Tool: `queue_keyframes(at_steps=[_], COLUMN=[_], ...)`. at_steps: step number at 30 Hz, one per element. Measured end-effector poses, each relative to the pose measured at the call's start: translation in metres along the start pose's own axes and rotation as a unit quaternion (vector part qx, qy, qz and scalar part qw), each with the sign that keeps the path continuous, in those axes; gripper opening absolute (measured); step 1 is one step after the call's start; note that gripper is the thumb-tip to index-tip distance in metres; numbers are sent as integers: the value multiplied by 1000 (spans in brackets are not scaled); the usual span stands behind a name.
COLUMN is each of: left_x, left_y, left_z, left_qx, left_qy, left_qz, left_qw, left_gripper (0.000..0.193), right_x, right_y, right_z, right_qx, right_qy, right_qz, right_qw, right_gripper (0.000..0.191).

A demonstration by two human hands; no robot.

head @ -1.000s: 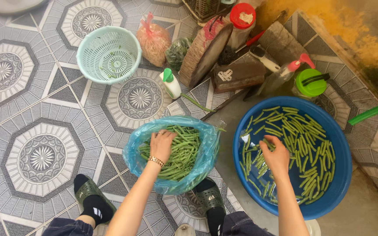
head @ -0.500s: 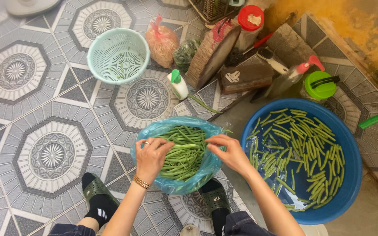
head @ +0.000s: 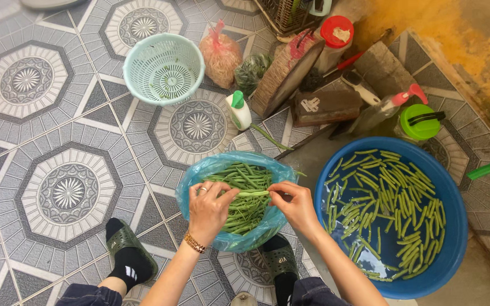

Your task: The person sits on a tiled floor and trims the tip ends off green beans one at a time, snapping off the stem ends by hand. The trimmed beans are dropped into a plastic-lined bag while untrimmed beans soak in a blue water-filled basin beside them.

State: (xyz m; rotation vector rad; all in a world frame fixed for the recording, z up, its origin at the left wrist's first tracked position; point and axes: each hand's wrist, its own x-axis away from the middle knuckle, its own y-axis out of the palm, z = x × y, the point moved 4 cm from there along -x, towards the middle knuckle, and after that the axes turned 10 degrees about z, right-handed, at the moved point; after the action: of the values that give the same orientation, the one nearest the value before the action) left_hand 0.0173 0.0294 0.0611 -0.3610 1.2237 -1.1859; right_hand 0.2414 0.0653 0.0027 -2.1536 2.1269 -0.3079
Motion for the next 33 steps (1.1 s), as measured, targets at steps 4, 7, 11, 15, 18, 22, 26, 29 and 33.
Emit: queue_keyframes(at_steps=[4, 7, 11, 15, 18, 22, 26, 29, 33], left_x=[10, 20, 38, 41, 40, 40, 45, 51, 67], left_y=[10, 28, 61, 57, 51, 52, 59, 70, 90], left_z=[0, -9, -26, -46, -52, -44, -41, -44, -47], left_qx=[44, 172, 528, 553, 541, 538, 532, 553, 613], left_qy=[-39, -138, -421, -428, -436, -429, -421, -430, -545], left_qz=[7, -21, -26, 29, 44, 44, 50, 31, -67], left_qw=[998, 975, 737, 715, 718, 725, 732, 713, 568], left_gripper=[19, 18, 24, 25, 24, 23, 22, 23, 29], right_x=[0, 1, 1, 2, 4, 7, 7, 10, 18], right_y=[3, 7, 13, 16, 19, 28, 38, 37, 28], right_z=[20, 30, 35, 31, 23, 23, 23, 21, -4], right_qx=[-209, -334, -248, -201, -204, -193, -153, -109, -32], right_qy=[162, 235, 242, 213, 185, 200, 141, 80, -90], right_qz=[-19, -61, -93, -101, -115, -147, -158, -158, -201], right_qw=[964, 911, 933, 951, 954, 949, 965, 978, 975], right_gripper=[15, 12, 12, 15, 22, 27, 23, 19, 14])
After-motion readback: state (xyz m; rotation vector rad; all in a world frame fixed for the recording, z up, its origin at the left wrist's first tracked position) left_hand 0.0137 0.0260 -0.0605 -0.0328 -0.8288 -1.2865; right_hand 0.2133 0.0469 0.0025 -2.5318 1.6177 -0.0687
